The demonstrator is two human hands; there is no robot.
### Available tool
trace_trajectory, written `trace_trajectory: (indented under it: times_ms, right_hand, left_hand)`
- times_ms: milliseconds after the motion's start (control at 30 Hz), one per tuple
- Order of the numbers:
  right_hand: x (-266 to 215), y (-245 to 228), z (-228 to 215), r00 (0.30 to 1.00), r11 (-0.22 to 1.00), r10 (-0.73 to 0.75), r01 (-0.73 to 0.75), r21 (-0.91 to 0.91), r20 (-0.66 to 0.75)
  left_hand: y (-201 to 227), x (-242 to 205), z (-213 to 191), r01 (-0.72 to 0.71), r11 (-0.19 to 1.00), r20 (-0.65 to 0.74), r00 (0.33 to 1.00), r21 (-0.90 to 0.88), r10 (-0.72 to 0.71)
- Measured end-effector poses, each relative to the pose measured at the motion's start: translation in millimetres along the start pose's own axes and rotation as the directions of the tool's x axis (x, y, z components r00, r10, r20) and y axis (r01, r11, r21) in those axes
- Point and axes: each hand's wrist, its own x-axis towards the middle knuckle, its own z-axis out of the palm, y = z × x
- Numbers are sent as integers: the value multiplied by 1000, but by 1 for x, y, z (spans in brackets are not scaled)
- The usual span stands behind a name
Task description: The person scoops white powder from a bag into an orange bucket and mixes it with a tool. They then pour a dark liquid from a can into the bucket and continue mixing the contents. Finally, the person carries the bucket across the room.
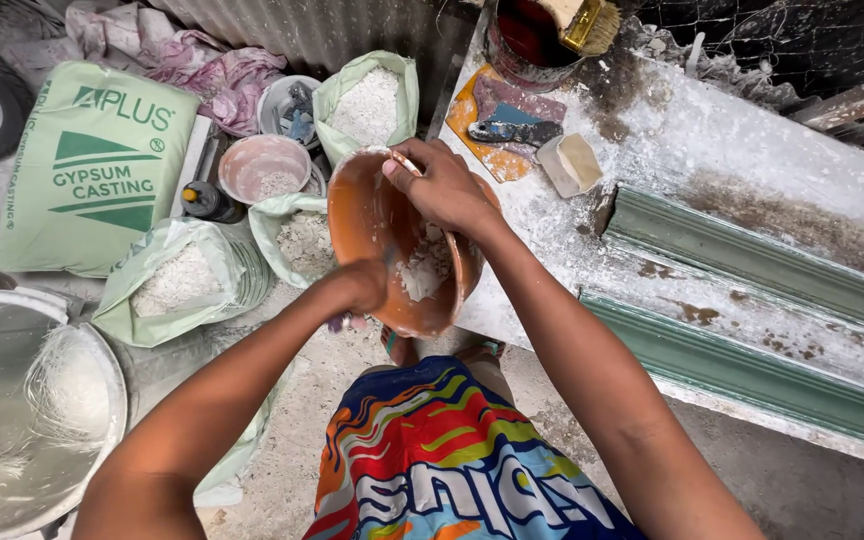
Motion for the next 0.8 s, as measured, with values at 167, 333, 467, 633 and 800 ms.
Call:
trace_trajectory:
  times_ms: [167,333,467,633,800]
  right_hand:
    - [-2,-1,-5,998,998,-47,46,30,45]
    - [5,8,-13,993,996,-64,58,68,97]
    - [9,17,-18,989,985,-60,37,170,134]
    - [10,22,-19,988,982,-73,47,181,139]
    - [6,12,-21,992,984,-46,24,179,120]
  left_hand:
    - [-5,9,-19,11,997,239,970,80,-29]
    - [12,-17,-53,196,771,-539,814,606,216]
    - [-21,11,-34,183,811,-526,833,556,172]
    - [1,-5,-53,217,812,-442,895,541,55]
    - [-26,29,-30,232,880,-504,864,414,9]
